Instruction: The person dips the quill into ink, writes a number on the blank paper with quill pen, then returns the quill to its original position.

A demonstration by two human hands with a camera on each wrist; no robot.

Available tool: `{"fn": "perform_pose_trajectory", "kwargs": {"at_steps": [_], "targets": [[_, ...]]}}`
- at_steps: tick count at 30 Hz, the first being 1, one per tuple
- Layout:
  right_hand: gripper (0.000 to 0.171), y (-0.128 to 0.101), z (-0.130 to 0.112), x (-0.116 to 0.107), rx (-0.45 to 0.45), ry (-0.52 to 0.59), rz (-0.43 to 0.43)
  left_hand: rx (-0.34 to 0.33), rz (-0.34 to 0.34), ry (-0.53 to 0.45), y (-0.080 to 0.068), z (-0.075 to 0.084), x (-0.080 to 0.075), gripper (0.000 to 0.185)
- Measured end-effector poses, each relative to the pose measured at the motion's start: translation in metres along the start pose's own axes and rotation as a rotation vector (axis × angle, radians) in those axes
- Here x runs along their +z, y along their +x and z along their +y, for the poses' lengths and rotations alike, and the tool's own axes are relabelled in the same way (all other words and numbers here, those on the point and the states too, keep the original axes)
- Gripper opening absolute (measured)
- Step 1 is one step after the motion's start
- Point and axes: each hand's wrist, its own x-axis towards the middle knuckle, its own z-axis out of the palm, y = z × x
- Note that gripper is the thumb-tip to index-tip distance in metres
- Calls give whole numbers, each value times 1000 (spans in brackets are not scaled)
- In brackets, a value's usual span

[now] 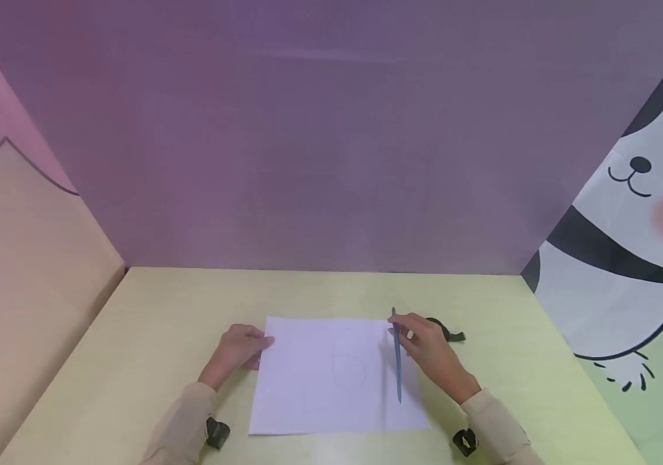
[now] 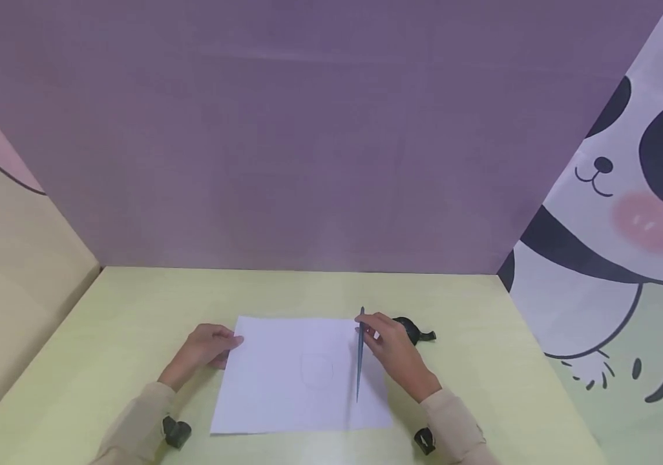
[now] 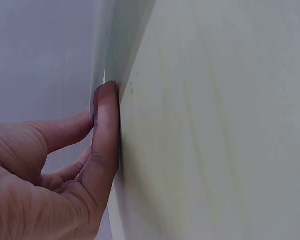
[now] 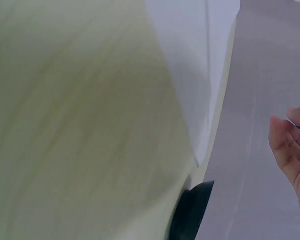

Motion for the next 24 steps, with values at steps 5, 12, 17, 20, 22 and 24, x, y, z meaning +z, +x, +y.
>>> {"fn": "perform_pose_trajectory", "kwargs": {"at_steps": [5,12,17,20,22,24], "targets": [[40,-10,9,-1,2,-50,6,-14,4,-6,-1,-3,3,29],[38,-15,14,-10,14,-49,7,-11,-4,-21,-1,-2,2,32],[38,-17,20,-16,-16,-56,20,-13,-6,-26,-1,-1,0,34],[37,-20,22,-21,-31,-92,27,-19,-12,-30,-2,0,-1,32],[38,-22,23,-24,-36,-113,26,-24,-15,-32,-2,1,-1,32],[39,-22,24,-29,-44,-129,25,-25,-15,-36,-3,1,-2,31]]}}
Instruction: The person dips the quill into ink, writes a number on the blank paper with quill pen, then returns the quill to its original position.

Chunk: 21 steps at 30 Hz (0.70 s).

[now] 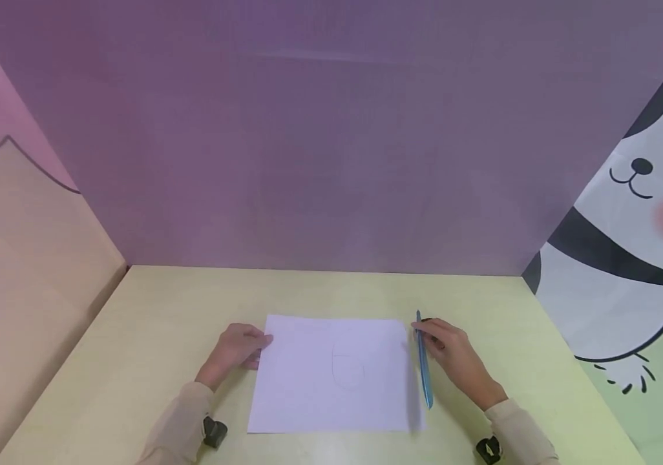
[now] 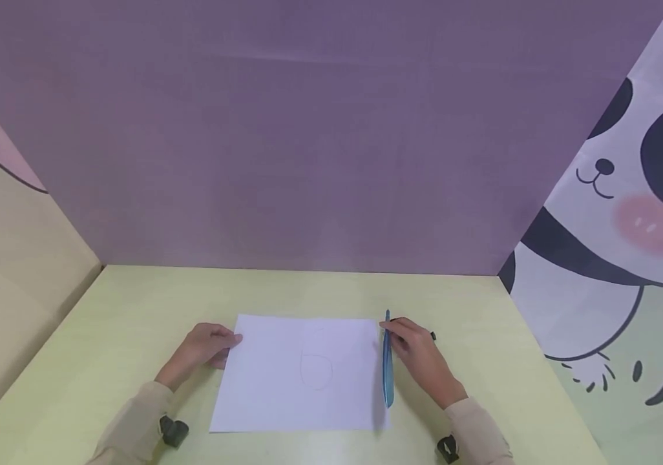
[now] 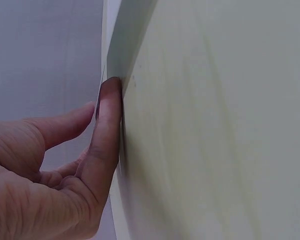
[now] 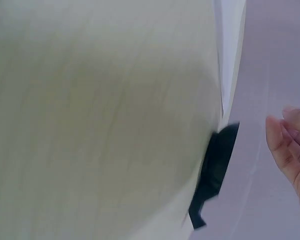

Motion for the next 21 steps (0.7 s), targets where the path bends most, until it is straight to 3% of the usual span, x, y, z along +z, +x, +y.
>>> {"fn": "perform_pose_trajectory", "kwargs": {"at_steps": [13,21], "targets": [[46,-7,18,-26,-126,-141,-28,0,9,10,2,-1,-3,33],[43,-11,25,-29,-125,-151,-50,7,6,5,1,-1,-3,35]]}}
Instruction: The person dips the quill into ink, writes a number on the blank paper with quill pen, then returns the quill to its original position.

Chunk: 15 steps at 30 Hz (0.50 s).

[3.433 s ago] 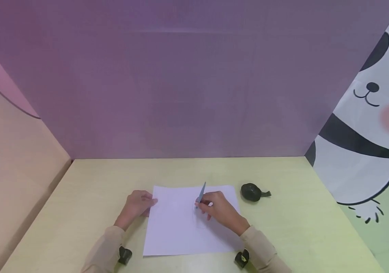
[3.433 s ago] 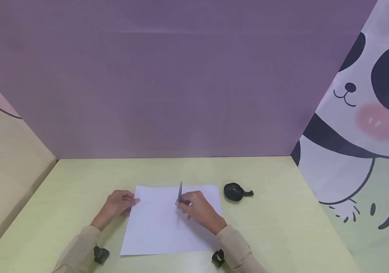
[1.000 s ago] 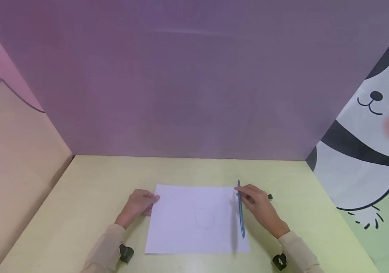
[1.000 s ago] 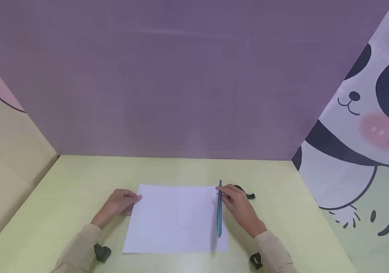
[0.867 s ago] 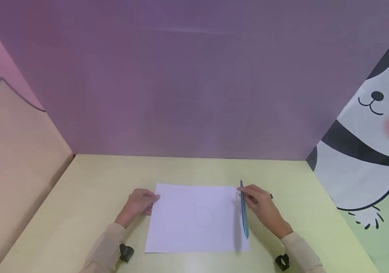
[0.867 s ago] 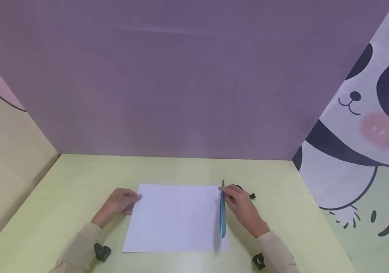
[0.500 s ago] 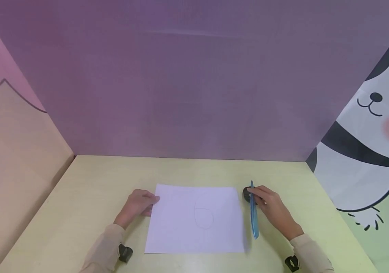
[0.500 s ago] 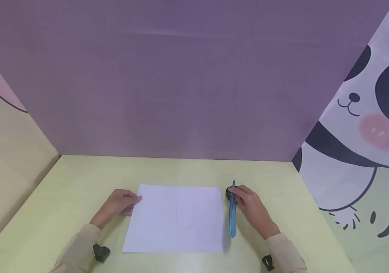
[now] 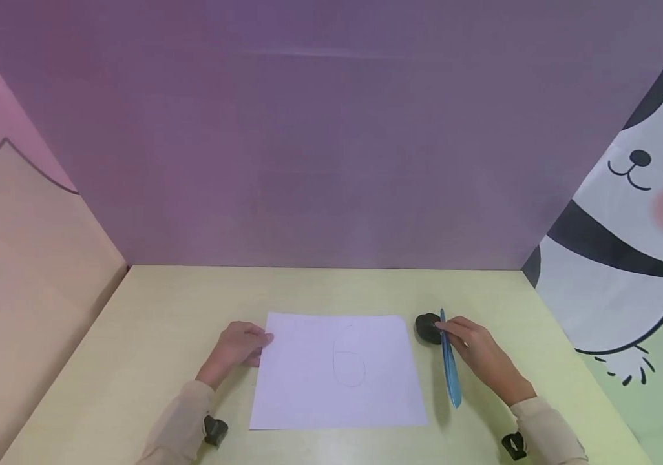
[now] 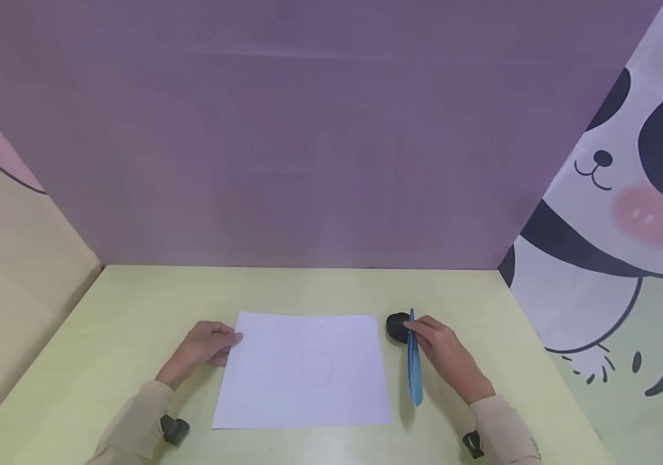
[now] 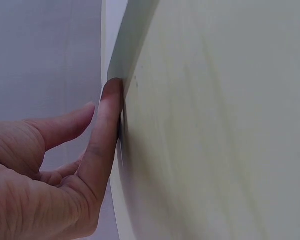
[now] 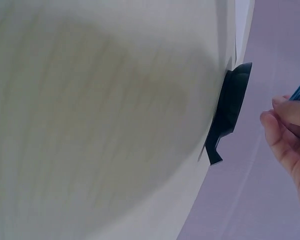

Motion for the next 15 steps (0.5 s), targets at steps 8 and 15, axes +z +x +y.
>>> {"fn": "perform_pose_trajectory", "kwargs": {"at_steps": [8,15], "targets": [[43,-7,0,-2,28,-20,20,0,1,2,-1,-1,0,35],[44,-11,10,-7,36,-32,26,34,8,-28,2,-2,2,33]]}}
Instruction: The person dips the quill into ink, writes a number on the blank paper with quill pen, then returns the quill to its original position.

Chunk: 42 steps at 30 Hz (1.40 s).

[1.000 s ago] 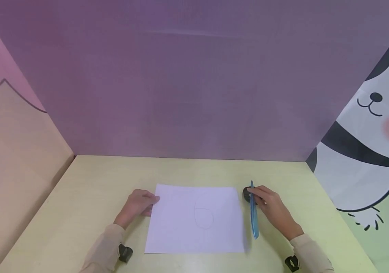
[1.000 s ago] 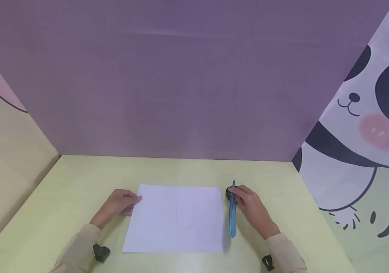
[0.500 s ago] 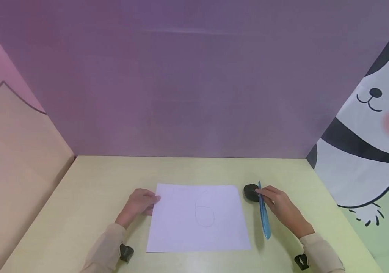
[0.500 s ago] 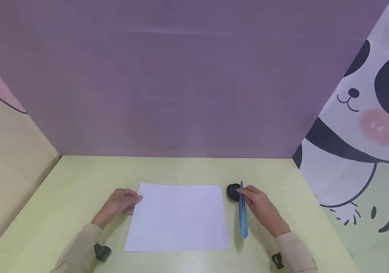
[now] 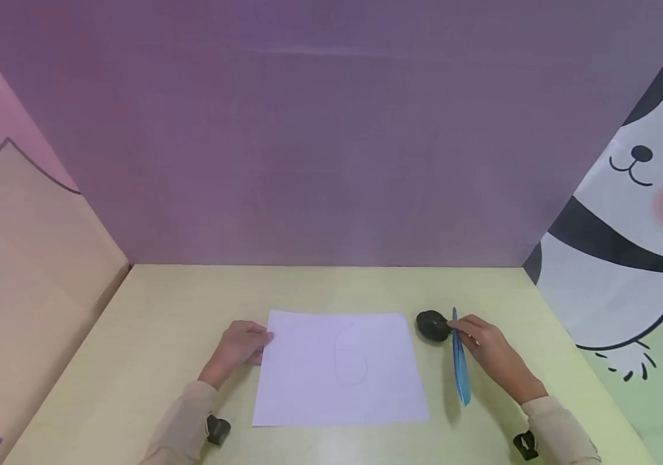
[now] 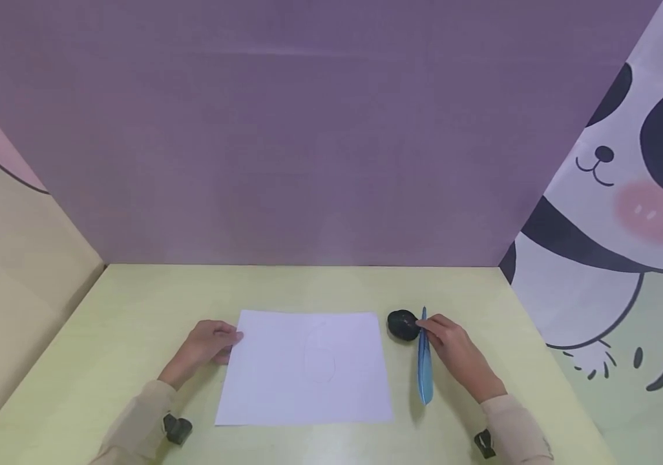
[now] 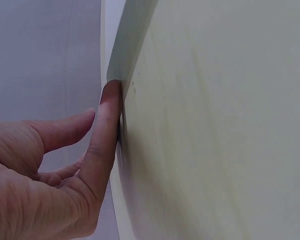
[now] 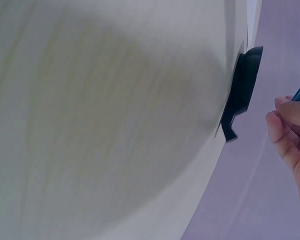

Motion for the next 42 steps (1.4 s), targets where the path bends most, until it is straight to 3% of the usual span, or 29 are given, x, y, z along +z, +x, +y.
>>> {"fn": "perform_pose_trajectory", "kwargs": {"at_steps": [9,23,32,42], "targets": [[46,-12,6,-2,17,-10,-39,-7,8,11,-4,0,-1,34],[43,-20,7,3,-25,-70,-135,31,15,-19,-7,-2,-7,35],[37,-28,6,0,-5,-80,-213,-1,12,-25,-7,-2,-2,33],[34,-22,5,3,-70,-95,-214,16,9,-20,-8,-3,-4,34]]}}
